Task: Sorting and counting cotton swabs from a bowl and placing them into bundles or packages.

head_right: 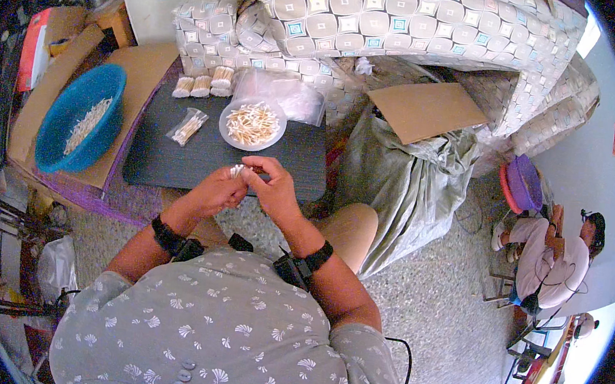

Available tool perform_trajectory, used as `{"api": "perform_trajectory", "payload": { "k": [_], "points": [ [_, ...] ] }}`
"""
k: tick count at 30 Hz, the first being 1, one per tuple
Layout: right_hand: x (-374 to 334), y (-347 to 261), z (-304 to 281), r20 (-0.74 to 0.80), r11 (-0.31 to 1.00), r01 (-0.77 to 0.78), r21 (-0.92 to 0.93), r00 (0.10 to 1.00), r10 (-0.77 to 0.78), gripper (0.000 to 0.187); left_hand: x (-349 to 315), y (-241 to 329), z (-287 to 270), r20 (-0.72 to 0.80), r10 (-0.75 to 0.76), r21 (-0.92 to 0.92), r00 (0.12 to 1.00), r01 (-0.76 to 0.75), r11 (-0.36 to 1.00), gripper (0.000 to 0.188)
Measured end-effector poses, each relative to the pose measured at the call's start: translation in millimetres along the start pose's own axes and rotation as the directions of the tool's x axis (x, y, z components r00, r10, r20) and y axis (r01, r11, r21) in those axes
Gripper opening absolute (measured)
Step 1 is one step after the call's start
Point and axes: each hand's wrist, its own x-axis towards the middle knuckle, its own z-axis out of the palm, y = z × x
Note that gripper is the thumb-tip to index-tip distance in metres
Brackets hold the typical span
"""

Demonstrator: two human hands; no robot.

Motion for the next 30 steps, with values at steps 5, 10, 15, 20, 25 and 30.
{"api": "perform_trajectory", "payload": {
  "k": [5, 10, 15, 20, 25, 30],
  "points": [
    [0, 0, -1, 0.029, 0.998, 0.016, -0.063, 0.999, -0.014, 0.019, 1, -5, 0, -0.007, -0.012, 0.043, 1.000, 0.012, 0.999, 0.025],
    [2, 9, 0, 0.005, 0.997, 0.012, -0.080, 1.000, -0.011, 0.016, 1, -2, 1, -0.031, -0.014, 0.077, 0.999, 0.016, 0.997, 0.026],
    [5, 17, 1, 0.000, 0.998, -0.048, -0.047, 0.999, 0.048, 0.015, 3, -2, -3, -0.016, -0.053, 0.033, 0.998, 0.053, 0.998, 0.023],
    [9, 23, 1, 0.000, 0.999, -0.022, -0.032, 1.000, 0.022, 0.014, 6, -5, -6, -0.039, -0.070, 0.048, 0.997, 0.071, 0.996, 0.022],
    [14, 27, 3, 0.000, 0.994, -0.105, -0.008, 0.994, 0.105, 0.014, 12, -10, -17, -0.032, -0.065, 0.054, 0.997, 0.066, 0.996, 0.023],
    [21, 36, -2, -0.010, 0.983, -0.179, 0.031, 0.984, 0.179, 0.015, 12, 3, -37, -0.322, -0.002, 0.171, 0.947, 0.060, 0.983, 0.021]
  ]
}}
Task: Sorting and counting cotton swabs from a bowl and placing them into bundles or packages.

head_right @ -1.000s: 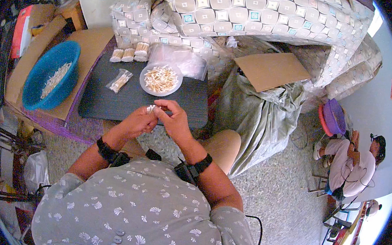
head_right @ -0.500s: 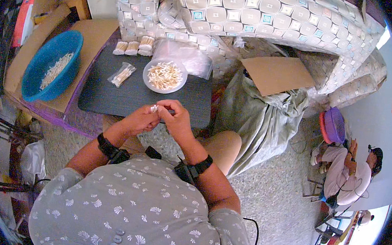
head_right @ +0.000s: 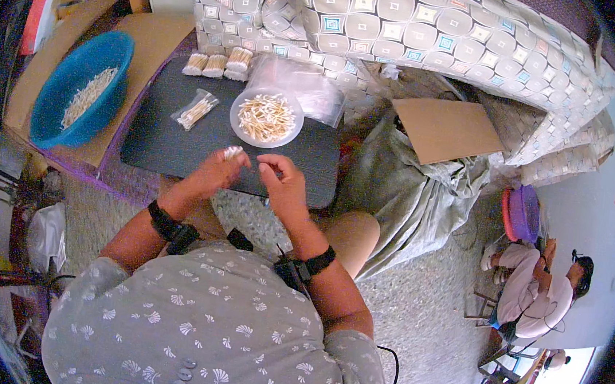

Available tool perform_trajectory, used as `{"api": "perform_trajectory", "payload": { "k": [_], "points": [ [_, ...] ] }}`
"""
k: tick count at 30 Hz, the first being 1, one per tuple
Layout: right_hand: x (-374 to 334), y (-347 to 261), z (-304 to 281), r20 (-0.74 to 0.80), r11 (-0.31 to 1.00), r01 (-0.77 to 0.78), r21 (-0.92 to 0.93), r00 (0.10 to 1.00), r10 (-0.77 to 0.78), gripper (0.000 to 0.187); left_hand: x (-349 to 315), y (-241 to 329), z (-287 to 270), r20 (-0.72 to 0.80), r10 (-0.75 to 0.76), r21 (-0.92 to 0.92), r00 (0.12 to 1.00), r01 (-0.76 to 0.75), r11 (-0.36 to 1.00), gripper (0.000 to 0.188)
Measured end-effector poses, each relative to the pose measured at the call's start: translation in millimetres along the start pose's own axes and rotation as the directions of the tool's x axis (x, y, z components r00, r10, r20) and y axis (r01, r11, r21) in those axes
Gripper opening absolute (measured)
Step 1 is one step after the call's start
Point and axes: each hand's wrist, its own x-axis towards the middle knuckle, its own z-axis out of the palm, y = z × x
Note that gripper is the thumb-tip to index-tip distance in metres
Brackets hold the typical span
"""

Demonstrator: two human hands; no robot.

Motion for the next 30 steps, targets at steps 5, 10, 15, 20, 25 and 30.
{"api": "perform_trajectory", "payload": {
  "k": [5, 10, 15, 20, 25, 30],
  "points": [
    [13, 4, -11, 0.002, 0.985, 0.025, -0.171, 1.000, -0.025, 0.017, 28, -29, -46, -0.303, 0.306, 0.287, 0.902, -0.220, 0.932, 0.026],
    [32, 1, -24, -0.003, 0.937, 0.123, -0.327, 0.991, -0.132, 0.017, 45, -44, -87, -0.351, 0.557, 0.555, 0.753, -0.311, 0.772, 0.029],
    [55, -2, -32, 0.076, 0.837, 0.201, -0.508, 0.979, -0.189, 0.017, 42, -44, -96, -0.334, 0.564, 0.666, 0.756, -0.234, 0.708, 0.026],
    [76, -8, -35, 0.131, 0.736, 0.242, -0.633, 0.970, -0.206, 0.020, 31, -39, -86, -0.303, 0.571, 0.744, 0.763, -0.184, 0.642, 0.023],
    [101, -9, -30, 0.242, 0.530, 0.385, -0.756, 0.916, -0.320, 0.018, 34, -51, -89, -0.293, 0.609, 0.758, 0.737, -0.210, 0.618, 0.021],
    [116, -9, -25, 0.266, 0.474, 0.378, -0.795, 0.920, -0.287, 0.019, 32, -49, -88, -0.295, 0.602, 0.746, 0.742, -0.214, 0.630, 0.021]
  ]
}}
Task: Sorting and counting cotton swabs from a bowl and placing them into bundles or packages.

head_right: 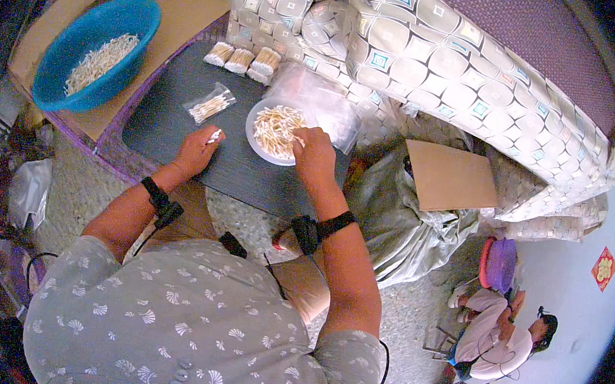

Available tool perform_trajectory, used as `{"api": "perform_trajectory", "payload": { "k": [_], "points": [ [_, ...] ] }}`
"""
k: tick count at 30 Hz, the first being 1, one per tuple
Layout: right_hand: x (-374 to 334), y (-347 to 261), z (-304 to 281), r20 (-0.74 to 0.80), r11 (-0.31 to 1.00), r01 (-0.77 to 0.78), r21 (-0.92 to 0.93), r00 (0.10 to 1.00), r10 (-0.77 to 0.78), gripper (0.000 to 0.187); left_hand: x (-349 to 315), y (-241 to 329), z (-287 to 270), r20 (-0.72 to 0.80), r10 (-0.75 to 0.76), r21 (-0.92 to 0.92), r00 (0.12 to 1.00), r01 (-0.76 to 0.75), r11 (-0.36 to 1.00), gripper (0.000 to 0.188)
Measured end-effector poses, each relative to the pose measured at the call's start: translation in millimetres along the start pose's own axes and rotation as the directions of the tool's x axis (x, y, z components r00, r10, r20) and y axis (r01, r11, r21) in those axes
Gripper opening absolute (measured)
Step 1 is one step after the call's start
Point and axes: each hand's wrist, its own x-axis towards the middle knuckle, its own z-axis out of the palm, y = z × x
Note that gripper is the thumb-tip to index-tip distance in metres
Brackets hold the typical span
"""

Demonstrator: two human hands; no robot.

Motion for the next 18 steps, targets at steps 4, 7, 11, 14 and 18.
{"api": "perform_trajectory", "payload": {
  "k": [4, 7, 11, 14, 18],
  "points": [
    [11, 7, 7, 0.017, 0.988, 0.063, -0.143, 0.998, -0.061, 0.019, 2, 4, -1, 0.031, -0.006, 0.017, 1.000, 0.006, 1.000, 0.017],
    [18, 13, 13, 0.035, 0.979, 0.080, -0.187, 0.997, -0.075, 0.017, 2, 0, -1, 0.051, -0.014, 0.019, 0.999, 0.013, 1.000, 0.014],
    [24, 17, 21, 0.057, 0.975, 0.099, -0.200, 0.994, -0.089, 0.016, 1, -1, 1, 0.038, -0.022, 0.015, 0.999, 0.021, 1.000, 0.013],
    [27, 16, 23, 0.060, 0.979, 0.083, -0.187, 0.996, -0.073, 0.012, 1, 2, -2, 0.036, -0.043, 0.008, 0.998, 0.043, 0.999, 0.013],
    [27, 14, 21, 0.013, 0.995, 0.072, -0.073, 0.997, -0.071, 0.009, 2, 4, -3, 0.036, -0.028, 0.009, 0.999, 0.028, 1.000, 0.013]
  ]
}}
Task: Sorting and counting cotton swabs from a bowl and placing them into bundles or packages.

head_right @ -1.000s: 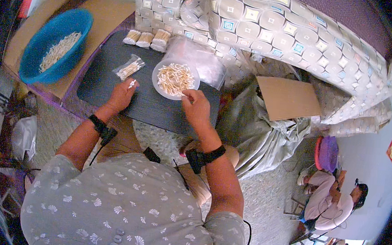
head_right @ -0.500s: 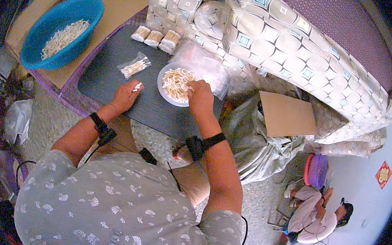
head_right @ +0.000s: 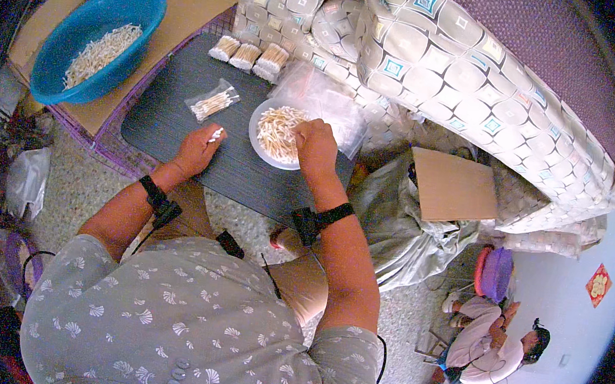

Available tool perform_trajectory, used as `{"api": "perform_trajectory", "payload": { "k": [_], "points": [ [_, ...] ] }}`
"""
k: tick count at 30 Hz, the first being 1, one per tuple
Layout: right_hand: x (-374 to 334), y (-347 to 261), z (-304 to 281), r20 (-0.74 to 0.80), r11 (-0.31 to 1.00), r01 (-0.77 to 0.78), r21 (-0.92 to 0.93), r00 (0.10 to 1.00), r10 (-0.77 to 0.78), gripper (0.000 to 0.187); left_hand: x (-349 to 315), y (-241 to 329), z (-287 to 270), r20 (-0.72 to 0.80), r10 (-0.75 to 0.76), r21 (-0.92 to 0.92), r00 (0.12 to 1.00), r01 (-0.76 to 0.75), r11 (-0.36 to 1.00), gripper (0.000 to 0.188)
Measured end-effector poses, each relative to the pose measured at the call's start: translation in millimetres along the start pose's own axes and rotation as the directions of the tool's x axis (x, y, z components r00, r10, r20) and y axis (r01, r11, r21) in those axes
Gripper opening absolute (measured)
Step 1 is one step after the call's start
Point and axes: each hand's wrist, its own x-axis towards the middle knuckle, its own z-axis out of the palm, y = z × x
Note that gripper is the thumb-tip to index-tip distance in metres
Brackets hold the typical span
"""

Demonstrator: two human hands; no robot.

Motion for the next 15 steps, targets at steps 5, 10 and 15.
{"api": "perform_trajectory", "payload": {
  "k": [5, 10, 15],
  "points": [
    [-3, -3, -8, -0.094, 0.992, 0.002, 0.126, 0.996, 0.010, 0.009, 2, 1, 1, 0.000, 0.034, -0.022, 0.999, -0.034, 0.999, 0.014],
    [-21, -24, -17, 0.029, 0.824, -0.209, 0.527, 0.973, 0.228, 0.012, 2, -8, 5, -0.020, -0.034, -0.076, 0.999, 0.032, 0.997, 0.020],
    [-57, -50, -28, 0.357, 0.336, -0.458, 0.823, 0.877, 0.321, 0.014, 16, 20, 7, 0.114, -0.232, -0.608, 0.966, 0.252, 0.753, 0.025]
  ]
}}
